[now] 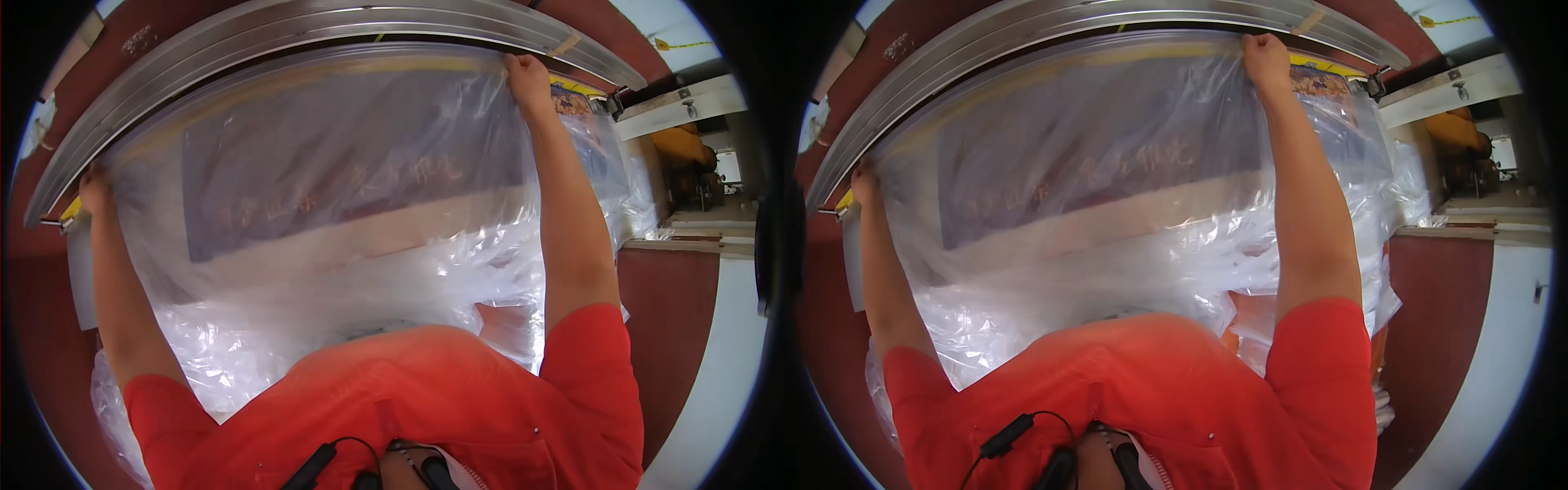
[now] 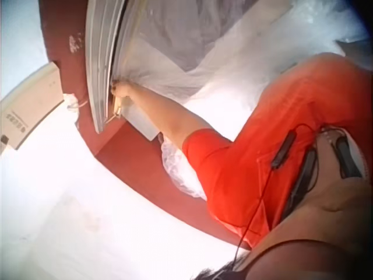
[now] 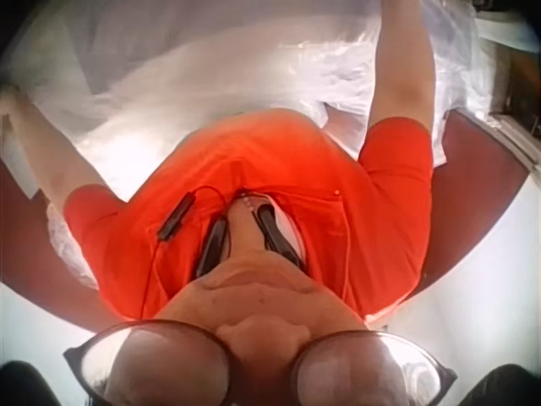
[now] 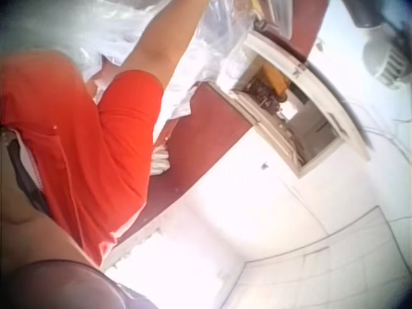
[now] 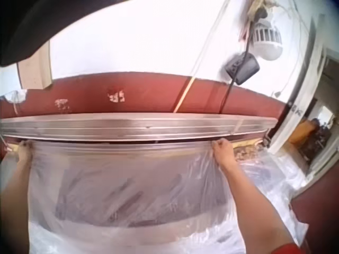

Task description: The person wraps a large rectangular object, which appears to be a framed picture or artwork, with a clear plastic sheet. They repeatedly smooth the plastic over the surface and fold the edges to secure the wrapping.

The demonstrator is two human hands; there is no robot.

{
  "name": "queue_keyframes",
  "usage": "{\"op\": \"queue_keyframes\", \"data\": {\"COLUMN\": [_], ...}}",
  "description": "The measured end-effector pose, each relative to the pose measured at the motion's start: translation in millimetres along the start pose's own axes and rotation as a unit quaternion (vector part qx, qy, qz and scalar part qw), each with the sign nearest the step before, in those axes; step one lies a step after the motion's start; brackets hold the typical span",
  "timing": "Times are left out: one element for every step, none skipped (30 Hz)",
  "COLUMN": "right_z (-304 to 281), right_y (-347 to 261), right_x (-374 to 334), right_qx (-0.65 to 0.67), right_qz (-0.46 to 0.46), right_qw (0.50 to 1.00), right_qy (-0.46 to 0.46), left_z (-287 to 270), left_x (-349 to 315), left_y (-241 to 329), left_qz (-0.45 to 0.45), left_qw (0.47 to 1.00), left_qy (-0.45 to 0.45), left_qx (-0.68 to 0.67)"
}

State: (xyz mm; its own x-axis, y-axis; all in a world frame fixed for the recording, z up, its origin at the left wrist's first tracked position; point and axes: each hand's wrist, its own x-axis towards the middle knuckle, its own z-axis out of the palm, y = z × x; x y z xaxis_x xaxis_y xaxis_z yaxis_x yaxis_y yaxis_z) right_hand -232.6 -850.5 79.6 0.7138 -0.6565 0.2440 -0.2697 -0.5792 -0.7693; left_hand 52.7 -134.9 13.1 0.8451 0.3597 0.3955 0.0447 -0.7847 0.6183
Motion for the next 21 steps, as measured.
{"op": "queue_keyframes", "data": {"right_z": [1, 5, 8, 6, 9, 12, 14, 17, 19, 21, 22, 22, 22, 22, 22, 22, 22, 22, 19, 17, 15], "right_y": [-6, -6, 1, 12, 15, 18, 18, 19, 18, 15, 15, 18, 23, 27, 26, 23, 21, 22, 24, 25, 25], "right_x": [12, 13, 11, 8, 9, 9, 8, 6, 2, -1, -2, -2, 2, 2, 1, 2, 1, 0, 1, 1, 1], "right_qx": [0.015, -0.020, -0.056, -0.101, -0.101, -0.101, -0.102, -0.121, -0.128, -0.136, -0.144, -0.135, -0.126, -0.117, -0.121, -0.125, -0.128, -0.123, -0.118, -0.113, -0.096], "right_qz": [0.046, 0.051, 0.061, 0.079, 0.088, 0.097, 0.107, 0.123, 0.118, 0.112, 0.106, 0.095, 0.084, 0.072, 0.078, 0.082, 0.086, 0.088, 0.088, 0.087, 0.081], "right_qw": [0.999, 0.998, 0.995, 0.988, 0.988, 0.987, 0.985, 0.981, 0.980, 0.978, 0.976, 0.976, 0.975, 0.974, 0.975, 0.977, 0.978, 0.979, 0.981, 0.982, 0.988], "right_qy": [0.009, 0.030, 0.053, 0.081, 0.083, 0.082, 0.084, 0.090, 0.099, 0.111, 0.122, 0.142, 0.163, 0.182, 0.169, 0.155, 0.141, 0.134, 0.130, 0.125, 0.091], "left_z": [6, 9, 16, 30, 24, 19, 17, 15, 16, 18, 19, 22, 25, 26, 24, 21, 16, 14, 14, 14, 13], "left_x": [2, 3, 2, -27, -24, -20, -16, -12, -5, -1, 4, 6, 7, 9, 10, 11, 13, 9, -1, -8, -12], "left_y": [2, 2, 8, 54, 48, 36, 23, 10, -2, -6, -10, -11, -12, -13, -15, -18, -20, -17, -4, 6, 11], "left_qz": [0.003, 0.006, 0.013, -0.140, -0.106, -0.074, -0.040, -0.044, -0.047, -0.050, -0.047, -0.043, -0.039, -0.036, -0.034, -0.033, -0.032, 0.034, 0.100, 0.164, 0.026], "left_qw": [0.998, 0.991, 0.980, 0.966, 0.974, 0.980, 0.985, 0.986, 0.987, 0.989, 0.986, 0.983, 0.979, 0.975, 0.970, 0.964, 0.958, 0.936, 0.907, 0.870, 0.970], "left_qy": [-0.023, -0.045, -0.070, -0.008, -0.004, -0.002, -0.001, -0.010, -0.020, -0.032, -0.034, -0.039, -0.044, -0.049, -0.050, -0.051, -0.051, -0.059, -0.065, -0.070, -0.078], "left_qx": [0.063, 0.125, 0.188, 0.216, 0.200, 0.185, 0.168, 0.160, 0.150, 0.137, 0.157, 0.176, 0.195, 0.215, 0.236, 0.258, 0.281, 0.345, 0.404, 0.459, 0.229]}}
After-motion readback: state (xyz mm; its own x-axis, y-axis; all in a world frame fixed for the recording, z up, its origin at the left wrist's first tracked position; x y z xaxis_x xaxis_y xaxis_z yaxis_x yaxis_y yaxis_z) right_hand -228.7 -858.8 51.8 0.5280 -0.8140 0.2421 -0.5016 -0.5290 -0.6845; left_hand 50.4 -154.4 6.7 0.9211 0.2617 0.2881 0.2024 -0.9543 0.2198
